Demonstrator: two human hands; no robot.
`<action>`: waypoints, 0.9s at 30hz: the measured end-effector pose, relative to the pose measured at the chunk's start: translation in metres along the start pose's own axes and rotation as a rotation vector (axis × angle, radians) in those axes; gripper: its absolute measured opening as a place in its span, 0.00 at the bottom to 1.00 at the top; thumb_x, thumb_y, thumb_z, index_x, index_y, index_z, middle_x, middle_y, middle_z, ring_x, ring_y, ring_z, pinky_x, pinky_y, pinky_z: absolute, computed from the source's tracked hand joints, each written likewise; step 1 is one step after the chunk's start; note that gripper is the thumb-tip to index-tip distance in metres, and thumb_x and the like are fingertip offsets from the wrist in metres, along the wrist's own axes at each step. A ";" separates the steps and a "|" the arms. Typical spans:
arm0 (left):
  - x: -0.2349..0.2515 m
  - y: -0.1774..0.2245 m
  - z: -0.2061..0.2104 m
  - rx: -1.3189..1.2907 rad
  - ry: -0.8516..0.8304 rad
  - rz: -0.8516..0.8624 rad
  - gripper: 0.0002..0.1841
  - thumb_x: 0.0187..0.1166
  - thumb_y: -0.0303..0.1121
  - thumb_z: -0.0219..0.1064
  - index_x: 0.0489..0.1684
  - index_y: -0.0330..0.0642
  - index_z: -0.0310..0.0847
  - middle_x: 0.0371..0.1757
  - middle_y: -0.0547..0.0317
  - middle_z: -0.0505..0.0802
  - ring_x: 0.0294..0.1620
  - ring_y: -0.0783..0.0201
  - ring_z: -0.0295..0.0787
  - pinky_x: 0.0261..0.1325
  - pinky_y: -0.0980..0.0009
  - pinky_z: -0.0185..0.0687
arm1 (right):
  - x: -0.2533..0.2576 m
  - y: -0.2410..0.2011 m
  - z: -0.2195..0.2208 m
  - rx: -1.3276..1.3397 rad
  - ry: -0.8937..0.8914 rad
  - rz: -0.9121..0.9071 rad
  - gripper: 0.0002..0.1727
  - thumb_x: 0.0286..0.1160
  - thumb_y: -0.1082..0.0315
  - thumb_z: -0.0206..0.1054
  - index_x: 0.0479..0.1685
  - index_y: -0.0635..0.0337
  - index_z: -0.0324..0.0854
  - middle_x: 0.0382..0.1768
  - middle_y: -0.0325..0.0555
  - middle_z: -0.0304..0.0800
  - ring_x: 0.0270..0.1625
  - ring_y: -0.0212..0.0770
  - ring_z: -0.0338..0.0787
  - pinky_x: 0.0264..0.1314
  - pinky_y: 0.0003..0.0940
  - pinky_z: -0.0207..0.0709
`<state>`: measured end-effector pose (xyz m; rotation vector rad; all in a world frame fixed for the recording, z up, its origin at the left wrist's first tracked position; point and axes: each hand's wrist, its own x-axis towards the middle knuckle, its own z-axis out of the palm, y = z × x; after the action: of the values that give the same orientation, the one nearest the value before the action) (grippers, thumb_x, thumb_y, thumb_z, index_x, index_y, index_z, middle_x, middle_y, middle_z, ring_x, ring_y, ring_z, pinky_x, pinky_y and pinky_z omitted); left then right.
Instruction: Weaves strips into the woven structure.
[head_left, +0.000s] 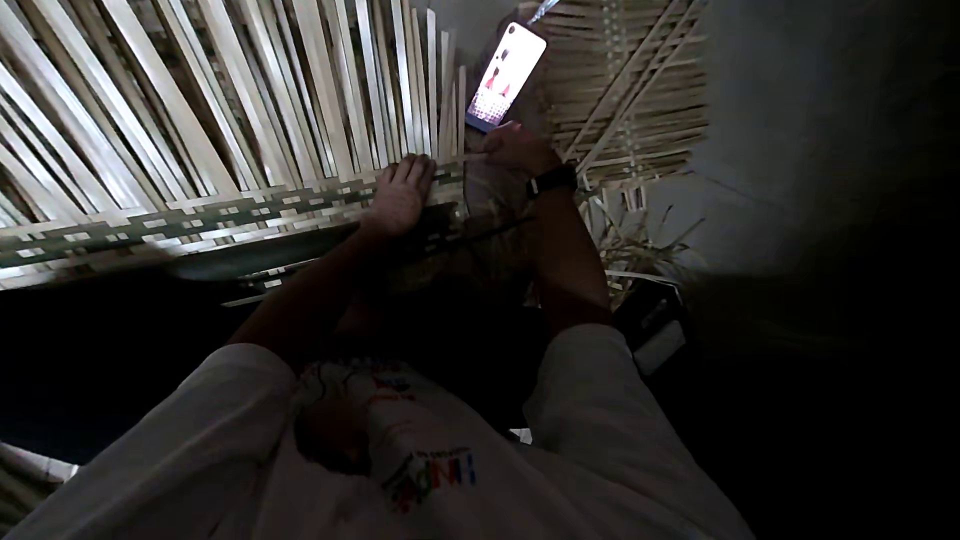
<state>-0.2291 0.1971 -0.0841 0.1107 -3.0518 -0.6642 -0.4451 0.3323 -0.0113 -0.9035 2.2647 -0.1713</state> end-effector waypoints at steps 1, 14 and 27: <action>0.001 0.001 -0.001 0.003 -0.012 -0.007 0.29 0.84 0.24 0.58 0.88 0.37 0.64 0.87 0.42 0.72 0.88 0.40 0.63 0.82 0.43 0.61 | -0.010 -0.010 -0.003 -0.057 0.031 0.052 0.15 0.78 0.70 0.70 0.60 0.64 0.88 0.63 0.65 0.88 0.69 0.63 0.85 0.74 0.63 0.72; -0.021 -0.004 -0.017 -0.112 -0.088 0.082 0.21 0.79 0.20 0.62 0.73 0.30 0.79 0.83 0.41 0.77 0.88 0.41 0.64 0.87 0.43 0.59 | -0.050 -0.127 0.047 -0.284 0.076 0.248 0.19 0.84 0.73 0.59 0.65 0.82 0.76 0.68 0.76 0.81 0.73 0.71 0.81 0.73 0.65 0.72; -0.099 -0.022 -0.045 -0.191 0.055 -0.089 0.23 0.88 0.43 0.61 0.74 0.38 0.80 0.85 0.39 0.74 0.90 0.36 0.61 0.87 0.34 0.52 | -0.006 -0.011 0.031 0.036 0.183 -0.093 0.17 0.87 0.64 0.63 0.62 0.67 0.87 0.67 0.63 0.87 0.74 0.58 0.83 0.83 0.55 0.69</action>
<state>-0.1280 0.1660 -0.0525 0.2585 -2.9268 -0.9367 -0.4159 0.3321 -0.0279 -1.0105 2.3789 -0.3481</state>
